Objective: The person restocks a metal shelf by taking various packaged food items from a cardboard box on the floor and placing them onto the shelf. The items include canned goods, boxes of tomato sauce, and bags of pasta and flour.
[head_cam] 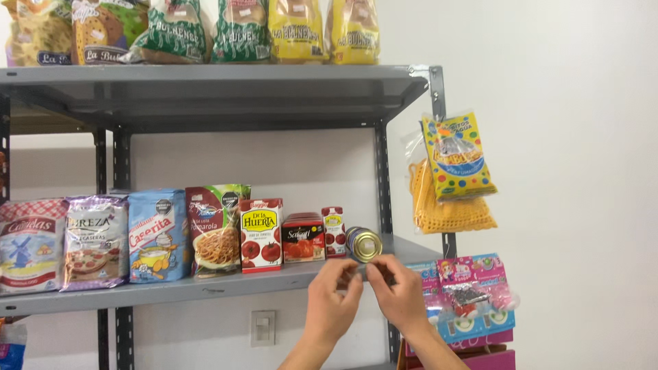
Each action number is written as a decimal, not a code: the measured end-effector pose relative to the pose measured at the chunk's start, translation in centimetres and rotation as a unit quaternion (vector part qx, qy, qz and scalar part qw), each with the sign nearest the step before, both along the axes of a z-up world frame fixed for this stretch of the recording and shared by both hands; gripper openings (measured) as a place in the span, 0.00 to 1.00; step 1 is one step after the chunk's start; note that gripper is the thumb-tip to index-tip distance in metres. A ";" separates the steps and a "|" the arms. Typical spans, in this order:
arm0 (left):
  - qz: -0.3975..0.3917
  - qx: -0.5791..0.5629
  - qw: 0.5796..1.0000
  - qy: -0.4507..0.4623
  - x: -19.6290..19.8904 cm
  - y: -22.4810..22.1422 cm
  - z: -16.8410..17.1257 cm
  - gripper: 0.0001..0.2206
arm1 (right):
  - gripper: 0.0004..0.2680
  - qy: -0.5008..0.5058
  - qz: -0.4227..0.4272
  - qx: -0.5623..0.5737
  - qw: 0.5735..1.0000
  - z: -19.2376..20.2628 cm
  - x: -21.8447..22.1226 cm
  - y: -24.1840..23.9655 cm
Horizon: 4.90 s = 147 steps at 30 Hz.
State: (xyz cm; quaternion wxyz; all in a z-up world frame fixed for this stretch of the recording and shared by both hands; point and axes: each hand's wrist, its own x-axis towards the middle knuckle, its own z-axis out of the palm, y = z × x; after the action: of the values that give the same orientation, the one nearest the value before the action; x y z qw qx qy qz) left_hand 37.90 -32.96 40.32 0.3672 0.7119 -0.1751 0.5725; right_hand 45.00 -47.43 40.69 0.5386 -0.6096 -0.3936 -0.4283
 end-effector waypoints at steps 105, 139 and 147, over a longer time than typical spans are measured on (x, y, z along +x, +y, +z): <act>0.223 -0.263 0.937 0.049 -45.0 41.5 -14.1 0.22 | 0.09 -0.062 0.338 -0.123 0.931 -3.3 -26.3 41.2; 0.487 -0.584 0.531 0.373 -84.5 40.1 -66.1 0.23 | 0.24 0.085 0.439 -0.769 0.457 -63.2 -75.7 62.6; 0.434 -0.589 0.542 0.413 -84.5 40.0 -71.1 0.24 | 0.19 -0.077 0.408 -0.775 0.476 -66.5 -75.1 62.9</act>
State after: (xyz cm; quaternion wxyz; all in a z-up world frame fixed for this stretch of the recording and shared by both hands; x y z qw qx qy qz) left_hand -46.63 7.01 -30.82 0.4421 0.4817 0.7033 0.2790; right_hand -30.10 15.43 -25.82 -0.0718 -0.5140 -0.8098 0.2735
